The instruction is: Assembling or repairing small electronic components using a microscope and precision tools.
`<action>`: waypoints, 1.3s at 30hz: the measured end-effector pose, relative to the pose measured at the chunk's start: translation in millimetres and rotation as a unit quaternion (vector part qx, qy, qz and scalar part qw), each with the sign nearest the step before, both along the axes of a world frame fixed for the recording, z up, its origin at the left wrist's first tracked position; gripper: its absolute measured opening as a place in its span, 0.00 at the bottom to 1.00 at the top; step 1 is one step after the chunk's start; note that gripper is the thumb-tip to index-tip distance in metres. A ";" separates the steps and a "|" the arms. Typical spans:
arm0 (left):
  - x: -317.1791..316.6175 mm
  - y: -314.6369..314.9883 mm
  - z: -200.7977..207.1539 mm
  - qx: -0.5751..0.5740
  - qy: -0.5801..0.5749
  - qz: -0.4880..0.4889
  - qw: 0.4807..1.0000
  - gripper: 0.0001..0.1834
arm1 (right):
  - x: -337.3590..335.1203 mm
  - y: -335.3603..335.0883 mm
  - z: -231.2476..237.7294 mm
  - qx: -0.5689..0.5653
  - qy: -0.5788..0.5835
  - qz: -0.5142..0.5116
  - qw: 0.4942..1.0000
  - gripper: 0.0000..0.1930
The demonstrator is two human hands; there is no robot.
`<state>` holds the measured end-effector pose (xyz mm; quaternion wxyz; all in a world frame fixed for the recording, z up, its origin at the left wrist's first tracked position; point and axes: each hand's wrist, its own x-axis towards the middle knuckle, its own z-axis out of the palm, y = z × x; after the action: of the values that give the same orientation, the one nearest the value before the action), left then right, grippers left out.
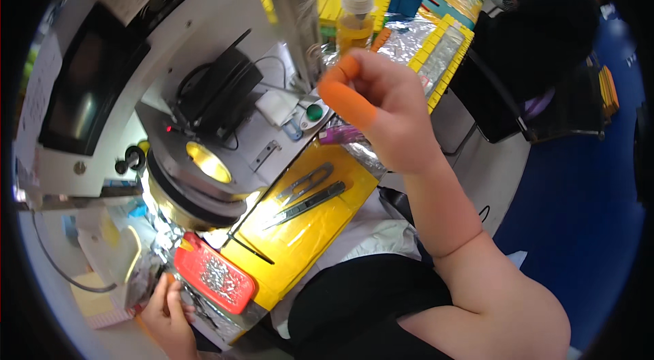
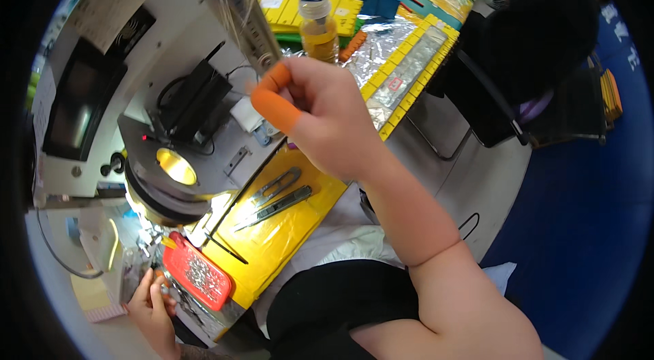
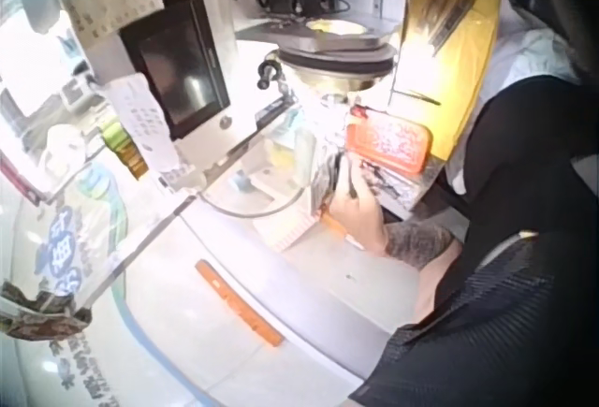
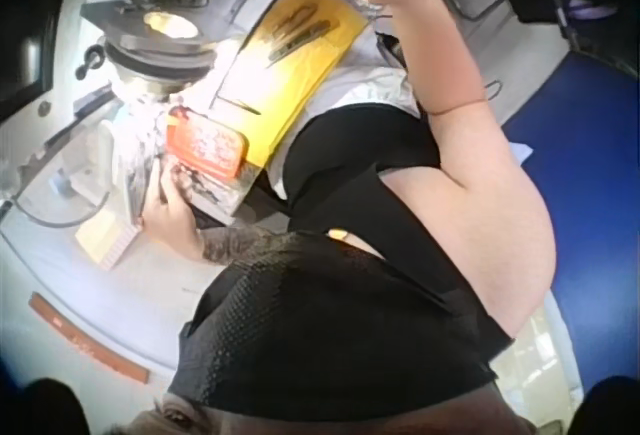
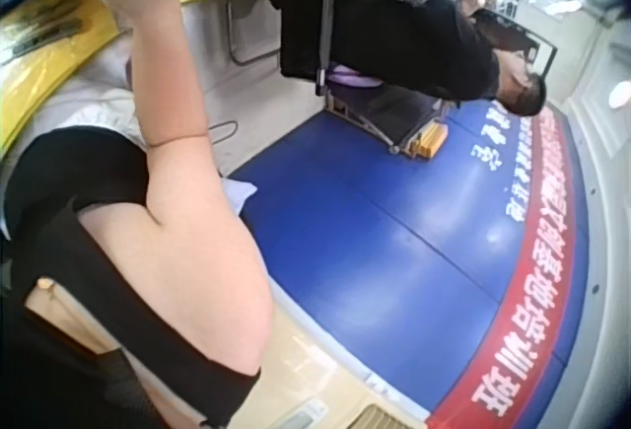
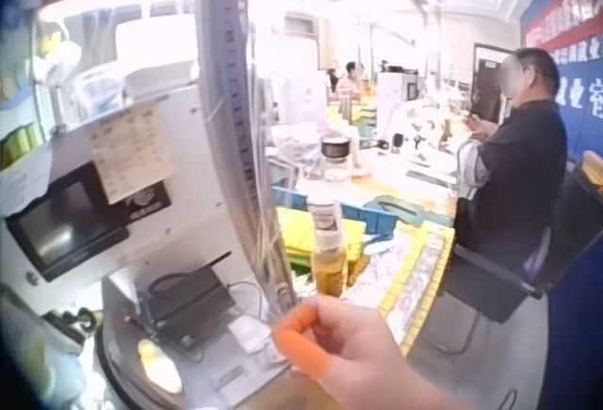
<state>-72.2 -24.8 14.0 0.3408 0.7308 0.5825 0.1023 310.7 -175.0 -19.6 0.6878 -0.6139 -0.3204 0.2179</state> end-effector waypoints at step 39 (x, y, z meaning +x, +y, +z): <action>58.7 -51.2 -52.4 0.007 -0.229 -0.194 0.954 0.03 | 136.4 -224.3 -15.1 -0.603 -0.336 -0.151 0.707 0.17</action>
<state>-13.5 -76.0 -38.4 0.4731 0.7890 0.3354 0.2030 447.0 -399.4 -34.7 0.0409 -0.9707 -0.2339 0.0374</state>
